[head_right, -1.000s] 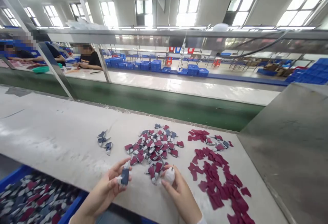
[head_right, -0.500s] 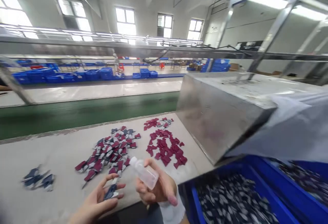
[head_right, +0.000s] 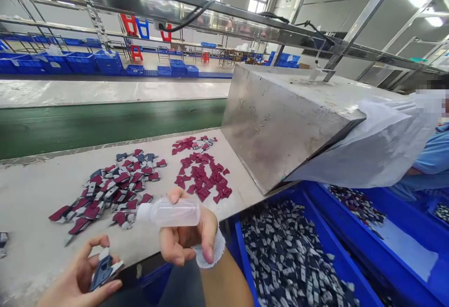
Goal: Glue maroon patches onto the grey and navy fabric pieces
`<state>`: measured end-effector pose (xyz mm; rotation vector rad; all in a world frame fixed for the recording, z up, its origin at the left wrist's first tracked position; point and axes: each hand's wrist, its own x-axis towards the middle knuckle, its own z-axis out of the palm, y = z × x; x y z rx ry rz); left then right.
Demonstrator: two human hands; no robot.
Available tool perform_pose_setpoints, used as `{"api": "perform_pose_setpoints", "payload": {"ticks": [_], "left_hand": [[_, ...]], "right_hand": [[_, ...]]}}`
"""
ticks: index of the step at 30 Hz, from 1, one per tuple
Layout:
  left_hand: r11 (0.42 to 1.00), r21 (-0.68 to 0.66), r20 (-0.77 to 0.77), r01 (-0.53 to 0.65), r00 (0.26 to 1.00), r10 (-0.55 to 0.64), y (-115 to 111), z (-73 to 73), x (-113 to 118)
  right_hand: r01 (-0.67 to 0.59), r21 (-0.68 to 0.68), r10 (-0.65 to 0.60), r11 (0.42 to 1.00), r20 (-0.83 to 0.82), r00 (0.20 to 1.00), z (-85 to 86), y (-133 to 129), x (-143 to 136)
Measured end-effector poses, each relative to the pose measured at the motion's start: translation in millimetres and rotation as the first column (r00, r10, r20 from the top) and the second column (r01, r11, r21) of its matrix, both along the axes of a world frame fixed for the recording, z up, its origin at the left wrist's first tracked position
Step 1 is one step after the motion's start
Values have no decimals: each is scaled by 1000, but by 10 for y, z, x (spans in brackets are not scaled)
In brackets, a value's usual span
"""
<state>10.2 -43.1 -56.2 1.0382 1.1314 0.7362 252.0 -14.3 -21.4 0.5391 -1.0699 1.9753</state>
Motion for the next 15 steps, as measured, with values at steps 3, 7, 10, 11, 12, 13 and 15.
{"api": "perform_pose_setpoints", "payload": {"ticks": [3, 7, 10, 11, 12, 13, 15], "left_hand": [[997, 16, 100, 73, 992, -74, 74, 11, 58], [984, 18, 150, 174, 973, -175, 101, 191, 111], [959, -29, 118, 281, 954, -276, 113, 312, 128], [957, -29, 106, 289, 953, -284, 117, 327, 133], [959, -17, 94, 285, 955, -282, 118, 328, 138], [963, 6, 72, 268, 961, -268, 115, 319, 143], [974, 63, 16, 220, 975, -221, 95, 287, 150]], "right_hand": [[187, -99, -163, 977, 213, 963, 100, -108, 105], [434, -202, -277, 878, 525, 805, 289, -342, 109], [656, -9, -418, 754, 764, 491, 466, -453, 111], [690, 112, -498, 715, 774, 391, 521, -465, 107], [694, 222, -558, 685, 772, 304, 568, -472, 93], [679, 309, -591, 666, 774, 227, 606, -479, 68], [648, 387, -578, 656, 810, 101, 648, -507, -11]]}}
